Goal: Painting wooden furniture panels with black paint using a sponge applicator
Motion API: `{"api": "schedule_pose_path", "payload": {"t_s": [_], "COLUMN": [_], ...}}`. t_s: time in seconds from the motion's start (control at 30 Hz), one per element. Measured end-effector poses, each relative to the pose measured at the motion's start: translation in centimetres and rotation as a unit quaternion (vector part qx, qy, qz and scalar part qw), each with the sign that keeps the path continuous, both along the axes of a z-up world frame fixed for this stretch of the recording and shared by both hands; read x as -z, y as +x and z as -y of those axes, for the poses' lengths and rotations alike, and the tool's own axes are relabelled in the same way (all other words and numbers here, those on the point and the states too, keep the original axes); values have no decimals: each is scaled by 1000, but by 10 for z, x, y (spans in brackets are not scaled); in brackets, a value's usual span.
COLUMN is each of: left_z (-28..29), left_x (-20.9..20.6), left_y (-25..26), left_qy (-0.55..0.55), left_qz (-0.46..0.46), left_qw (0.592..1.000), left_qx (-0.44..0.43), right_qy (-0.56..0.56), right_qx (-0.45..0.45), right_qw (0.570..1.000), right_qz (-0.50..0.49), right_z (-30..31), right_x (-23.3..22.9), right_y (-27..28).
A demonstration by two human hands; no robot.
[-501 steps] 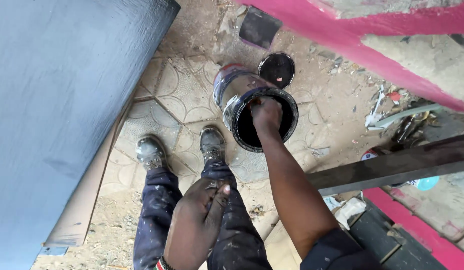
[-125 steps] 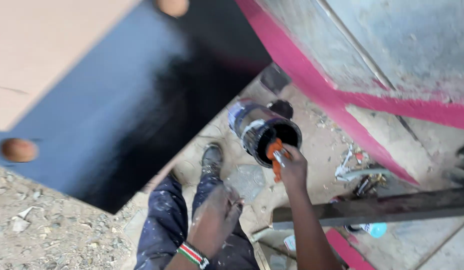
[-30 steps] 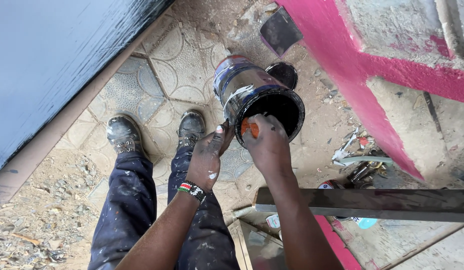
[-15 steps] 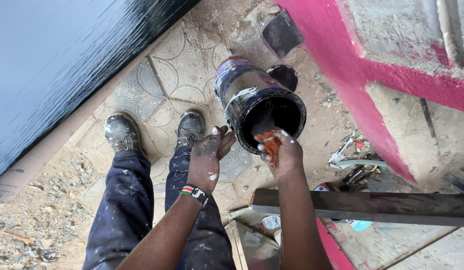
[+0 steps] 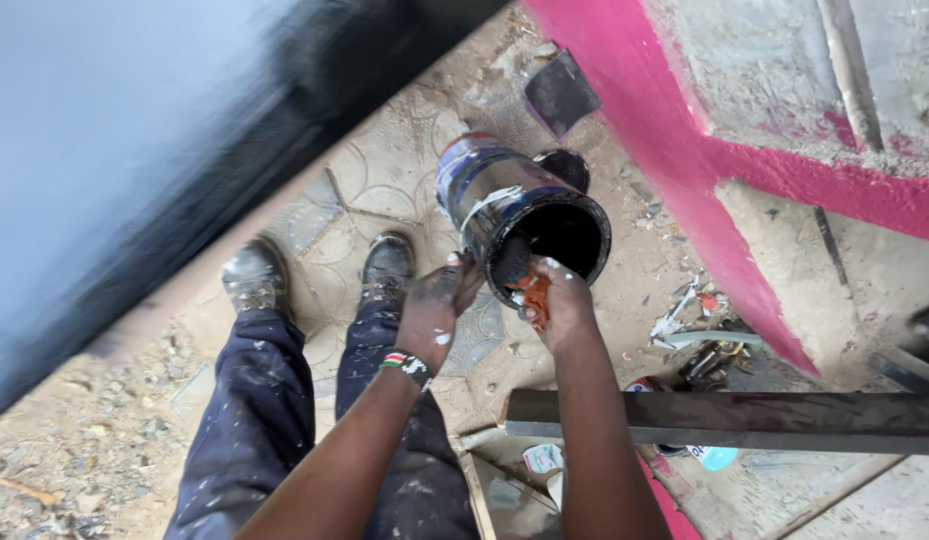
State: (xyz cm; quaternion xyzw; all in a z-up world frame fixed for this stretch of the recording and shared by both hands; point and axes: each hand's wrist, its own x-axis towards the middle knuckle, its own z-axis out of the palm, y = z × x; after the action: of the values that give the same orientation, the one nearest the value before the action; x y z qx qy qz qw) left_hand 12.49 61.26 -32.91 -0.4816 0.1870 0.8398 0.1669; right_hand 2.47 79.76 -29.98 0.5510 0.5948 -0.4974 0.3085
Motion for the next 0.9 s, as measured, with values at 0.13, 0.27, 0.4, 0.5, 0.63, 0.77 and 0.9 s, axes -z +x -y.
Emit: {"api": "schedule_pose_path", "payload": {"t_s": [0.13, 0.27, 0.4, 0.5, 0.63, 0.77, 0.9], "left_z": [26, 133, 303, 445, 570, 597, 585], "left_x": [-84, -251, -383, -413, -371, -324, -306], "left_y": [2, -15, -14, -29, -72, -105, -125], "left_qy": [-474, -152, -334, -600, -769, -752, -748], "left_qz": [-203, -79, -232, -293, -292, -298, -270], "left_qw": [616, 950, 869, 712, 374, 306, 321], "left_qx": [595, 260, 282, 216, 428, 502, 513], "right_qy": [35, -110, -179, -235, -241, -231, 0], "right_qx": [-67, 30, 67, 71, 44, -142, -318], "right_qw": [997, 993, 974, 953, 951, 936, 910], "right_qz": [-22, -38, -118, -179, -189, -224, -267], "right_z": [-22, -2, 92, 162, 255, 415, 500], "right_x": [-8, -100, -209, -252, -282, -349, -360], "right_y": [26, 14, 8, 13, 25, 29, 40]}}
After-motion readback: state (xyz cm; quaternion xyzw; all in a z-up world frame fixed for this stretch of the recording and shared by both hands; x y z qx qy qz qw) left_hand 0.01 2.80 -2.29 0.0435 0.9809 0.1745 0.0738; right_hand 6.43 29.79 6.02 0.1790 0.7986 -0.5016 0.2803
